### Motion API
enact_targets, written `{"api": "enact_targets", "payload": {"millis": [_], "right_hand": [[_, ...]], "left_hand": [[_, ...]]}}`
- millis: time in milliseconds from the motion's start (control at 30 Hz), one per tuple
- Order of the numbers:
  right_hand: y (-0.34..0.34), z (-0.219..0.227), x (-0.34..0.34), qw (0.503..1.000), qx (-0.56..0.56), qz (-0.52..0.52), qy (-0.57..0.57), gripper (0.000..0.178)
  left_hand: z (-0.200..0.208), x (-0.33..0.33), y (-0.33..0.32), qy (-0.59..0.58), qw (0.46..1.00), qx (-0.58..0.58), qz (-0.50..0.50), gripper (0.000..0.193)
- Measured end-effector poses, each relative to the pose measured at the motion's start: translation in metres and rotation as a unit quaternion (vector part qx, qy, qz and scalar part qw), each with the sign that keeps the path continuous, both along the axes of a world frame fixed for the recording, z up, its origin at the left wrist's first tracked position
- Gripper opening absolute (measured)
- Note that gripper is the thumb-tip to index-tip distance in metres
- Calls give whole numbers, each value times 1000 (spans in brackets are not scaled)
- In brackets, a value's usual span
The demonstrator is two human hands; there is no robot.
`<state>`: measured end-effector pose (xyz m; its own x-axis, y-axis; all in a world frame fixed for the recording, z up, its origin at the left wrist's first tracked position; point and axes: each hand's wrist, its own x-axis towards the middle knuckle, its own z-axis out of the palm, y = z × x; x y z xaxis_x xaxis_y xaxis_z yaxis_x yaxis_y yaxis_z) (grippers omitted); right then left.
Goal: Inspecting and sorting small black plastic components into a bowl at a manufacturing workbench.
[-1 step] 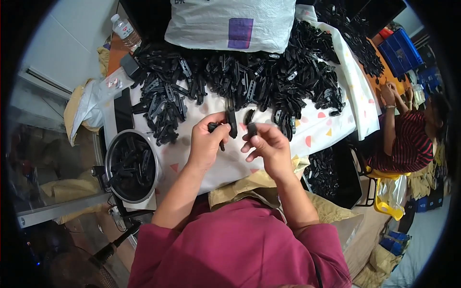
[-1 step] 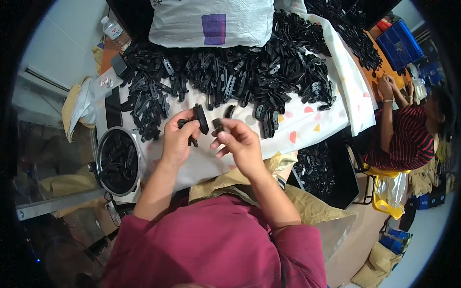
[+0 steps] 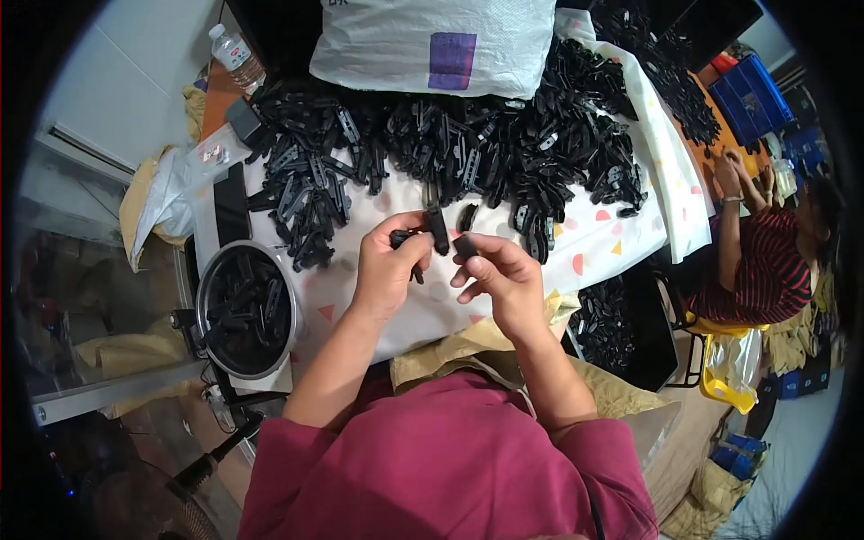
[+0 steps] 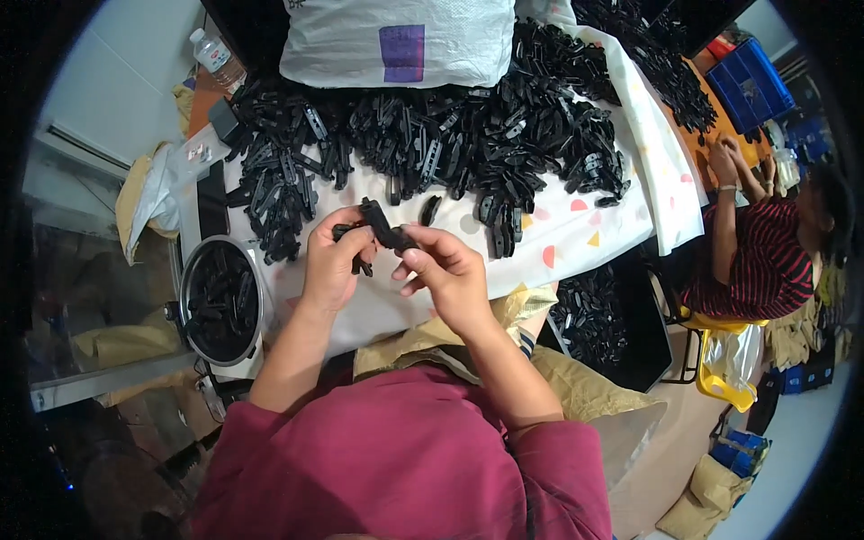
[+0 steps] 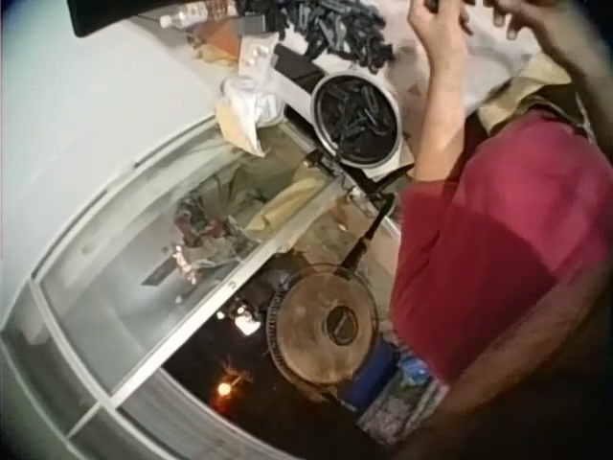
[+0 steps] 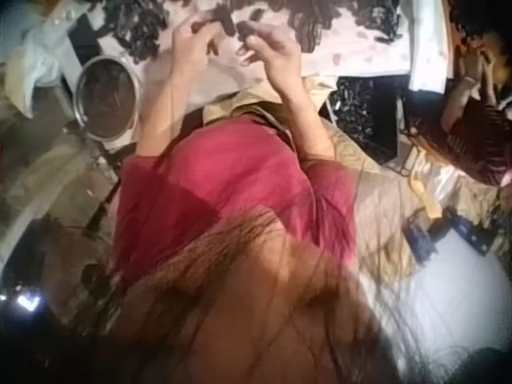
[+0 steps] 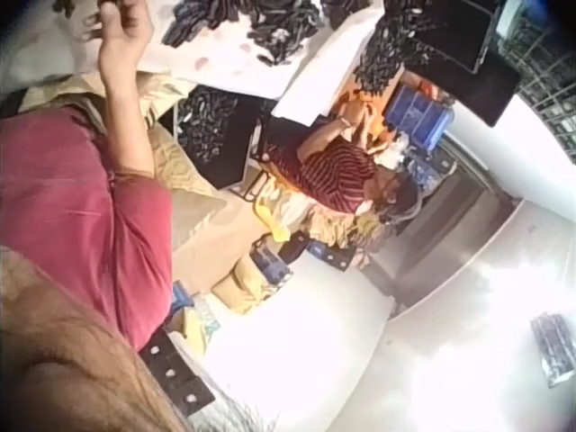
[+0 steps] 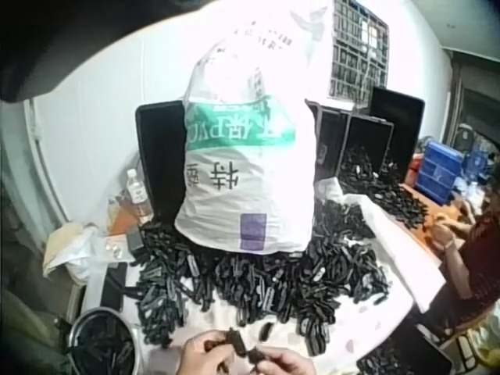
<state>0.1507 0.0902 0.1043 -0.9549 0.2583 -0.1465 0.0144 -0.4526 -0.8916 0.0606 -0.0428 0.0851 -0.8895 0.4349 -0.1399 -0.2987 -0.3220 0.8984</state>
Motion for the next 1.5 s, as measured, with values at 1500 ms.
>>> {"api": "enact_targets", "payload": {"millis": [1500], "right_hand": [[-8,-57,-64,654,754,-1,-67,14]], "left_hand": [[-36,-100,-7,314,680,-653,112,35]]}}
